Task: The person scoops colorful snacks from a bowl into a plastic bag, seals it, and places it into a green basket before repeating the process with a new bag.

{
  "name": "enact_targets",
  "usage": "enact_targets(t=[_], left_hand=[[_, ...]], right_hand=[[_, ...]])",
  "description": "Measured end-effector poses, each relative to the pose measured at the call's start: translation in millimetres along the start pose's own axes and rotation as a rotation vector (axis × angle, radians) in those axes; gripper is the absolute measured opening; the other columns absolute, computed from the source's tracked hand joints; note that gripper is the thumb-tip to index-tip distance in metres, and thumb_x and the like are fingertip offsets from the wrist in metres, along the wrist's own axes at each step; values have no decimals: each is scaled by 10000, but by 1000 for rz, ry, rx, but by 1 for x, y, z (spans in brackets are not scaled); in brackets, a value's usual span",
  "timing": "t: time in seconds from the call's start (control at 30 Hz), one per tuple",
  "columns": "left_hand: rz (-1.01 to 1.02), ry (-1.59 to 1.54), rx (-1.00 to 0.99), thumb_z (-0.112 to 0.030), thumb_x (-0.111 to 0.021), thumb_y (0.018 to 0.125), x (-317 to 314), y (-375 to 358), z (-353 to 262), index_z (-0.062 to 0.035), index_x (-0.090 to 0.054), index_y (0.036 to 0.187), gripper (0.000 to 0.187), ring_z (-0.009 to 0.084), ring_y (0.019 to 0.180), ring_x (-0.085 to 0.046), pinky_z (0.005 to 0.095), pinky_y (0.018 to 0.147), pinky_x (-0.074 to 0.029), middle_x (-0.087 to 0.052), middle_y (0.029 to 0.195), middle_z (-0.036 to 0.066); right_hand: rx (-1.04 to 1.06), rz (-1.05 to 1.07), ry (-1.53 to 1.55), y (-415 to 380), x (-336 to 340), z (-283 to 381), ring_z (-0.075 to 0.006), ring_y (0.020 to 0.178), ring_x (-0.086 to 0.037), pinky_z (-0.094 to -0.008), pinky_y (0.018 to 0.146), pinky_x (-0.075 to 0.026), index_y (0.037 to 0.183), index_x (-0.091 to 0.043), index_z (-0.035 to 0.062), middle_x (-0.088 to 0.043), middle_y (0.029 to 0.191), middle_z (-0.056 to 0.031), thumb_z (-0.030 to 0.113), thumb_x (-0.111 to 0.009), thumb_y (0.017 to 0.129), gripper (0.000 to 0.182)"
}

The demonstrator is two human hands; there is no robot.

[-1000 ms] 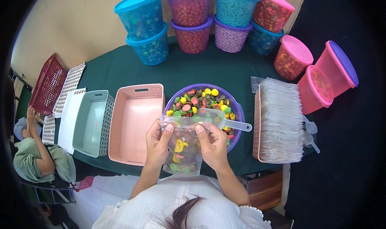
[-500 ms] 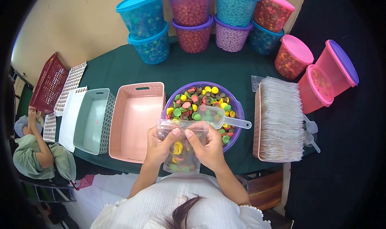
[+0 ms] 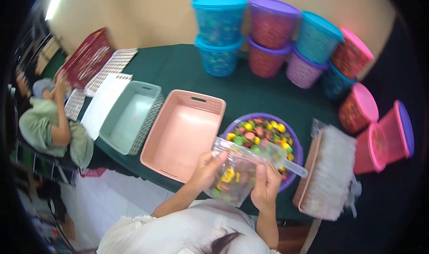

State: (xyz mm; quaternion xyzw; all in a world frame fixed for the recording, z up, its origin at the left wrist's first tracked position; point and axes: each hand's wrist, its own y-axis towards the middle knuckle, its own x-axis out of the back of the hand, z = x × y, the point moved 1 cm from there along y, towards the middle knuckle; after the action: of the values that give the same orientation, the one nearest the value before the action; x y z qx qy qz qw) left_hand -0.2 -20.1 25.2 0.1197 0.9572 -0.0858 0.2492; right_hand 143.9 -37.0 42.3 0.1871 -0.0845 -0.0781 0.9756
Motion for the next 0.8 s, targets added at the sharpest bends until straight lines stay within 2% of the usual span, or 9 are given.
enact_targets(t=[0.1,0.2,0.27,0.33,0.37,0.4,0.53,0.73,0.8], left_hand=[[-24,73,-267,-307,-429,894,2,2,5,8,-583,940,354,57,600,-531,195,439,-452,-582,768,42],[-123,103,-207,-290,-415,901,26,7,13,18,-596,914,357,60,606,-510,208,493,-439,-578,752,41],[-162,63,-147,-289,-396,904,43,5,10,8,-573,980,354,139,775,-567,250,671,-469,-597,897,80],[-474,-206,-136,-277,-373,912,63,-5,-33,-9,-536,998,325,182,755,-577,279,655,-487,-568,912,88],[-516,-519,-309,-286,-357,915,92,-2,-37,-38,-491,998,294,223,757,-579,324,648,-499,-540,917,98],[-700,-161,-558,-333,-349,911,153,8,-29,-60,-469,991,309,246,785,-578,335,672,-497,-534,891,109],[-1062,-552,-843,-385,-279,915,246,-35,-92,-113,-458,1067,359,285,984,-515,449,815,-429,-553,933,96],[-881,-1068,-809,-384,-342,869,388,-33,-47,-74,-452,1090,397,314,1001,-489,473,862,-374,-521,1009,119],[-1042,-1148,-945,-375,-376,830,393,-23,-41,-55,-467,1061,405,301,927,-506,458,834,-393,-508,1008,123]], right_hand=[[70,-61,-197,3,-9,-3,-134,569,-450,-269,523,-354,767,-537,-39,-506,644,-66,125,-410,865,229],[53,42,-116,2,-16,-15,-118,560,-411,-274,501,-327,773,-517,-34,-481,627,-37,141,-420,863,220],[-131,125,-16,1,-18,-18,-115,605,-462,-249,539,-362,846,-525,-31,-522,667,-43,163,-423,867,220],[-132,237,116,6,-23,6,-152,735,-534,-254,682,-408,1002,-485,-31,-543,841,-98,193,-429,869,267],[-64,338,96,5,-14,4,-173,798,-553,-270,740,-418,1090,-444,-29,-525,965,-120,205,-432,874,319],[-58,336,49,3,-9,8,-170,801,-547,-277,753,-411,1080,-449,-28,-527,957,-121,195,-443,861,312],[-73,323,-54,-2,22,12,-162,775,-538,-273,741,-406,1000,-488,-34,-554,853,-108,190,-443,859,269],[-144,195,-163,-6,32,29,-192,807,-532,-297,727,-398,924,-576,-14,-588,874,-93,259,-431,876,312],[-118,221,-192,-4,29,33,-195,812,-533,-300,737,-397,923,-575,-15,-588,874,-97,260,-434,875,313]])
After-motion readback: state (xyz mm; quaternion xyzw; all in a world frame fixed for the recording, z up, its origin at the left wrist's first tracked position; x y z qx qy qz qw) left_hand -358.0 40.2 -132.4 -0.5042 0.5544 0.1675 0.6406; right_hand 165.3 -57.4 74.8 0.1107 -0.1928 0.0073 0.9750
